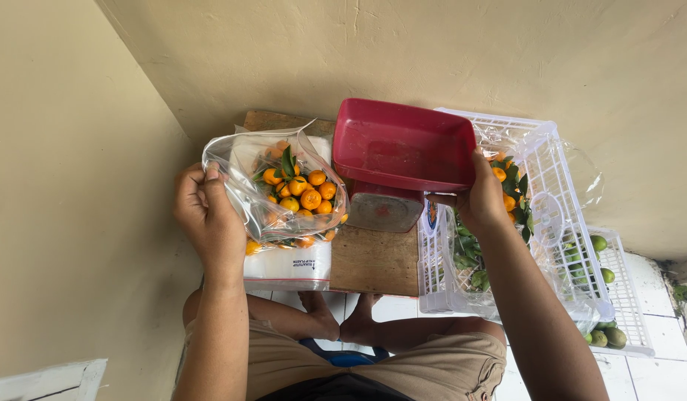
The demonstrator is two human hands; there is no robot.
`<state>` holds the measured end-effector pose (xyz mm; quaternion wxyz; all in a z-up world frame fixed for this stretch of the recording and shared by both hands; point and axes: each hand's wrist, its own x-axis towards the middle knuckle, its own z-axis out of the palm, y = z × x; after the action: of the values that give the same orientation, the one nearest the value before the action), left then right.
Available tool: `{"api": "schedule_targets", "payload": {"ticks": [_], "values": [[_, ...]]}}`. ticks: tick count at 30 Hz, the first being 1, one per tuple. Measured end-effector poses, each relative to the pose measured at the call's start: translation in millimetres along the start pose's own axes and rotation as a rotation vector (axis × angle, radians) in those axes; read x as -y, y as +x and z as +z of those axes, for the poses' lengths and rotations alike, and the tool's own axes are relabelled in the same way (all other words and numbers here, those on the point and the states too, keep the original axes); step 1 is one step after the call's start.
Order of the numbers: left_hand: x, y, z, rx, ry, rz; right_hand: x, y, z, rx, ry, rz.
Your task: Bagging and weighing small orange fruits from a crate into plastic bags using a scale and a bowl.
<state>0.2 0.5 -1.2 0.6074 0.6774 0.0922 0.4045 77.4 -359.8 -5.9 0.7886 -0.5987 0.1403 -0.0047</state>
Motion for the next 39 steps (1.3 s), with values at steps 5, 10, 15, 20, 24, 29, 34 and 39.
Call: {"api": "schedule_targets", "payload": {"ticks": [5, 10, 15, 20, 24, 29, 34, 39], "values": [[-7.2, -2.7, 0.9, 0.015, 0.004, -0.007, -11.6, 11.5, -15.5, 0.030, 0.000, 0.019], [-6.2, -1.4, 1.4, 0.028, 0.006, -0.008, -2.0, 3.2, -11.1, 0.053, -0.046, -0.002], [-0.2, -4.5, 0.4, 0.083, 0.019, -0.047, 34.3, -35.7, 11.9, 0.030, -0.336, -0.145], [7.8, -10.2, -0.4, 0.103, 0.013, -0.112, 43.0, -51.5, 12.0, 0.009, -0.571, -0.278], [-0.2, -10.0, -4.2, 0.099, -0.028, -0.122, 39.9, -44.6, -7.1, -0.075, -0.740, -0.489], [-15.5, -15.1, -5.7, 0.099, -0.026, -0.099, 55.4, -69.3, 0.5, -0.103, -0.730, -0.620], [-33.7, -30.6, -4.8, 0.065, 0.034, -0.017, 65.1, -79.3, -15.8, -0.085, -0.754, -0.638], [-85.5, -67.6, 12.6, 0.090, 0.002, 0.194, 80.4, -78.5, -38.1, -0.131, -0.869, -0.328]]}}
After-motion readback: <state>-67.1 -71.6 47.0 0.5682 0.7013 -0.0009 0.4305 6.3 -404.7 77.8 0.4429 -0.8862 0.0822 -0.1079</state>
